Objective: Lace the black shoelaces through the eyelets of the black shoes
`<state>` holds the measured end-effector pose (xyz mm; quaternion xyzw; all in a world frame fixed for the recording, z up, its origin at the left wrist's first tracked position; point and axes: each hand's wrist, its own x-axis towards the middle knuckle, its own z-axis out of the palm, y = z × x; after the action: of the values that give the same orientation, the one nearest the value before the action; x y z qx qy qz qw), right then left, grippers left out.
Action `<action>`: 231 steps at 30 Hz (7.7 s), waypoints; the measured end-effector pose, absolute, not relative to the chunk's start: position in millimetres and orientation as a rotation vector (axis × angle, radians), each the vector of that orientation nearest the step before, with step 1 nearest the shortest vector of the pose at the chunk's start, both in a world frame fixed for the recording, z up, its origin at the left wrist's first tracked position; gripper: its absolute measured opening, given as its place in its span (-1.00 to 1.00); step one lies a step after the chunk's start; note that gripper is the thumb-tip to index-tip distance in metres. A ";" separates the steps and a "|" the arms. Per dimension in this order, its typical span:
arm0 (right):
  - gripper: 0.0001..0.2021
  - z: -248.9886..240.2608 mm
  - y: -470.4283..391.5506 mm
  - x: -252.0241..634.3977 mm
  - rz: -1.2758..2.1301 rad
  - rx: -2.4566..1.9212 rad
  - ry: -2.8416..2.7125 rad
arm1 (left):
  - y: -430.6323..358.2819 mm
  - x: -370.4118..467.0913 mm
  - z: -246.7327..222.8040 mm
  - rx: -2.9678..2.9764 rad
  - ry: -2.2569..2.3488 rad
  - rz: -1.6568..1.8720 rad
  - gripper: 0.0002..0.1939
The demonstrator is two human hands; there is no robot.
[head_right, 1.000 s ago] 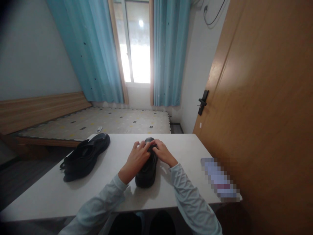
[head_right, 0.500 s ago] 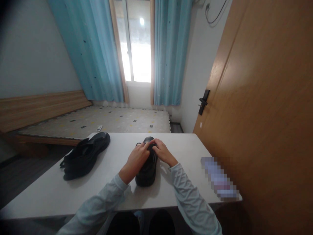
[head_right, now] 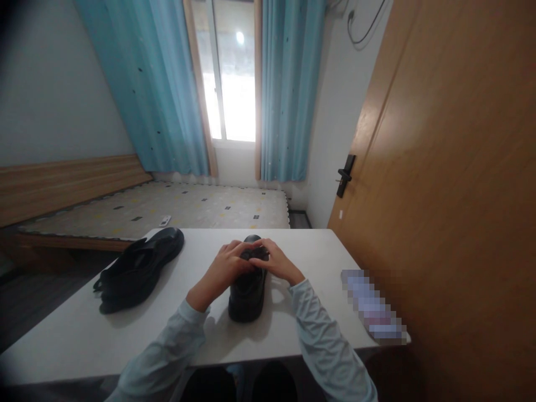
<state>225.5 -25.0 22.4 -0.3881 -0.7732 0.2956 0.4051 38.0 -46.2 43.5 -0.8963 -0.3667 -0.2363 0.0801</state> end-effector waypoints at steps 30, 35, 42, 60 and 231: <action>-0.45 7.1 -24.8 193.7 0.578 -1.097 -1.818 | -41.9 34.7 48.5 -2.976 -1.409 -2.566 -0.76; -0.44 3.0 -22.7 192.5 0.694 -1.063 -1.778 | -44.5 37.2 48.3 -3.034 -1.437 -2.531 -0.73; -0.57 -4.6 -17.9 192.7 0.641 -0.978 -1.805 | -55.8 44.1 57.3 -3.280 -1.208 -2.160 -0.90; -0.45 -4.6 -22.1 189.2 0.569 -1.100 -1.811 | -119.8 44.1 41.3 -2.778 -0.921 -1.847 -0.77; -0.86 18.0 -31.7 196.4 0.957 -0.760 -1.262 | -1.8 20.6 33.7 -3.185 -1.564 -1.553 -0.69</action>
<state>196.4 -31.7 18.0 -0.3329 -0.5529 0.4193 0.6385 20.6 -1.8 33.7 -0.7677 -0.3771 -0.3744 -0.3580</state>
